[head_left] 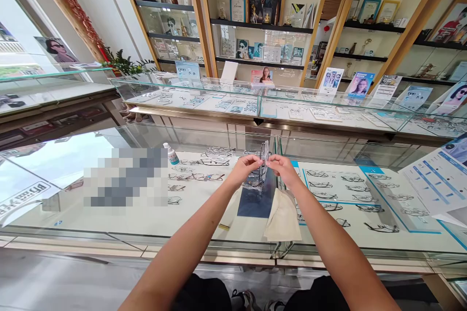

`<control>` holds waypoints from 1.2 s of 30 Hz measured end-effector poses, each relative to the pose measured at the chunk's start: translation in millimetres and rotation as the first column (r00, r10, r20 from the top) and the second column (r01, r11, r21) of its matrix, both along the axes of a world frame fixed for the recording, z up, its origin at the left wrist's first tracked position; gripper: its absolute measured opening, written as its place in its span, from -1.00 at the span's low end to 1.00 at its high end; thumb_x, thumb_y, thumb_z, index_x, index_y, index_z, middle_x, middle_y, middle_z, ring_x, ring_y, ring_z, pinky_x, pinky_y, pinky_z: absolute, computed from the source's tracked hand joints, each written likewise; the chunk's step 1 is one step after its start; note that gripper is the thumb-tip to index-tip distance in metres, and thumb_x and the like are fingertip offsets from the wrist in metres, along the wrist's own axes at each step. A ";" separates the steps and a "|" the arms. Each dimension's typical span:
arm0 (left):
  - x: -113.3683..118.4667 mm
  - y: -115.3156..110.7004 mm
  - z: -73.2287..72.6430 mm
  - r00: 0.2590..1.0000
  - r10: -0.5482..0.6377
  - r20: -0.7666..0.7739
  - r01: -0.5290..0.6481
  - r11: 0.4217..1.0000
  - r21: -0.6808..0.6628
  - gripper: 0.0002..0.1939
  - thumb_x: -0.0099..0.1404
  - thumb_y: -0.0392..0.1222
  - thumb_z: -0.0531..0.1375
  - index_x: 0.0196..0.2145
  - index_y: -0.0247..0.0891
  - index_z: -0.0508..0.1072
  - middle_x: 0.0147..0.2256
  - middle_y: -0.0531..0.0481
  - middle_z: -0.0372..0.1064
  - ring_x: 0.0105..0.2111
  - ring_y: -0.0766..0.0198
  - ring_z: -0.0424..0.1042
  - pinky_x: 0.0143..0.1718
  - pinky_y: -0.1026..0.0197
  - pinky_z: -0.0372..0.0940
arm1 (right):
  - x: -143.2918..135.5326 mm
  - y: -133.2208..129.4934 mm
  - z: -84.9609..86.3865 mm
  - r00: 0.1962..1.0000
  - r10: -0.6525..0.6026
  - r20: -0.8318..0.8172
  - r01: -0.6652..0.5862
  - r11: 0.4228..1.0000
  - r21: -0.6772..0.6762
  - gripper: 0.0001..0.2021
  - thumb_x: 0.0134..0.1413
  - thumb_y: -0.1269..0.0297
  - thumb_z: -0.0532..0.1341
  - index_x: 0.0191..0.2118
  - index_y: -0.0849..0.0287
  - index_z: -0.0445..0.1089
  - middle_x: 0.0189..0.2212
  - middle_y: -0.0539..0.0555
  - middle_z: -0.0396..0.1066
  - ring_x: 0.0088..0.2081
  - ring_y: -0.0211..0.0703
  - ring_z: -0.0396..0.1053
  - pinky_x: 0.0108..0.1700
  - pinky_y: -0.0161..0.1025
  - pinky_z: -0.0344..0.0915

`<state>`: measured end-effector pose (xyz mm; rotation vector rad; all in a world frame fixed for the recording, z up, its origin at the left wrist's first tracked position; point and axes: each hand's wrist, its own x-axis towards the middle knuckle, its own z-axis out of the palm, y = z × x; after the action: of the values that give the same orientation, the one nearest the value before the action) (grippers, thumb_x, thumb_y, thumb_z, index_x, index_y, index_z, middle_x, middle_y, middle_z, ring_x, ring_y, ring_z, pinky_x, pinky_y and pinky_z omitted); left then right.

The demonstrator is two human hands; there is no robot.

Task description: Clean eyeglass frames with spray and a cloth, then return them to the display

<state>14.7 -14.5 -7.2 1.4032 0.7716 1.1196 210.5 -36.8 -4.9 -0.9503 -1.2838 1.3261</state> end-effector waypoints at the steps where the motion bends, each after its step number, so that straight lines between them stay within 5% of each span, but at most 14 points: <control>1: -0.5 0.5 -0.6 1.000 0.004 0.003 -0.004 1.000 -0.006 -0.53 0.07 0.24 0.51 -0.42 -0.22 0.55 -0.36 -0.01 0.46 -0.32 0.23 0.37 -0.21 0.17 0.25 | 0.5 1.1 -1.2 1.000 -0.019 0.004 0.019 1.000 0.011 -0.60 -0.11 -0.08 0.53 -0.36 0.07 0.44 -0.66 -0.21 -0.02 -0.58 -0.34 -0.17 -0.47 -0.24 -0.20; 7: -5.6 8.7 -8.5 0.997 0.057 0.054 -0.054 0.997 -0.052 -0.55 0.12 0.22 0.50 -0.35 -0.20 0.55 -0.12 -0.14 0.63 0.00 0.07 0.53 -0.05 0.13 0.33 | 6.0 7.3 -4.0 0.982 -0.190 0.014 0.188 0.979 0.075 -0.67 -0.04 -0.04 0.46 -0.39 0.06 0.40 -0.66 -0.18 0.06 -0.58 -0.31 -0.11 -0.48 -0.23 -0.16; 14: -9.5 19.1 -11.6 0.960 0.188 0.205 -0.165 0.978 -0.127 -0.54 0.06 0.16 0.55 -0.32 -0.21 0.55 -0.03 -0.15 0.62 0.03 0.11 0.56 0.02 0.13 0.34 | 12.1 10.8 -1.3 0.942 -0.336 -0.030 0.337 0.941 0.044 -0.65 -0.07 0.02 0.42 -0.48 0.05 0.26 -0.66 -0.16 0.05 -0.59 -0.30 -0.07 -0.50 -0.24 -0.13; 27: -15.4 23.7 -10.4 0.895 0.351 0.274 -0.343 0.936 -0.078 -0.46 -0.02 0.22 0.56 -0.28 -0.21 0.56 -0.10 -0.15 0.63 -0.02 0.08 0.57 0.02 0.07 0.37 | -1.7 5.1 -6.7 0.977 -0.210 0.031 0.212 0.970 -0.120 -0.57 -0.11 -0.10 0.49 -0.41 0.05 0.31 -0.67 -0.21 -0.07 -0.59 -0.33 -0.20 -0.52 -0.24 -0.23; 31: -14.0 22.6 -9.9 0.893 0.359 0.271 -0.368 0.930 -0.022 -0.52 0.03 0.19 0.56 -0.29 -0.20 0.59 -0.13 -0.13 0.64 0.02 0.04 0.57 0.12 0.00 0.37 | 2.1 0.3 -0.5 0.970 -0.180 0.163 0.211 0.958 -0.193 -0.55 0.08 -0.20 0.33 -0.51 0.07 0.30 -0.69 -0.18 -0.10 -0.60 -0.31 -0.22 -0.51 -0.22 -0.23; 34: -11.5 20.7 -10.9 0.896 0.362 0.258 -0.395 0.914 0.090 -0.58 0.09 0.16 0.54 -0.32 -0.20 0.61 -0.14 -0.14 0.63 0.02 0.02 0.58 0.15 -0.05 0.39 | -1.5 -7.4 5.7 0.961 -0.148 0.235 0.173 0.981 -0.092 -0.58 0.21 -0.13 0.24 -0.47 0.11 0.41 -0.66 -0.16 -0.11 -0.57 -0.28 -0.18 -0.47 -0.21 -0.17; 36: -8.8 18.3 -12.4 0.900 0.358 0.247 -0.406 0.896 0.179 -0.64 0.14 0.14 0.51 -0.32 -0.19 0.62 -0.10 -0.16 0.61 0.01 0.02 0.59 0.12 -0.05 0.42 | -9.0 -13.7 7.4 0.965 -0.107 0.238 0.093 0.993 0.069 -0.69 0.23 -0.01 0.26 -0.18 0.12 0.57 -0.61 -0.15 -0.05 -0.53 -0.25 -0.09 -0.43 -0.22 -0.09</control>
<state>5.9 3.7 -19.6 1.3209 0.8089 1.6824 201.5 -50.6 2.5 -1.1480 -1.4303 1.1149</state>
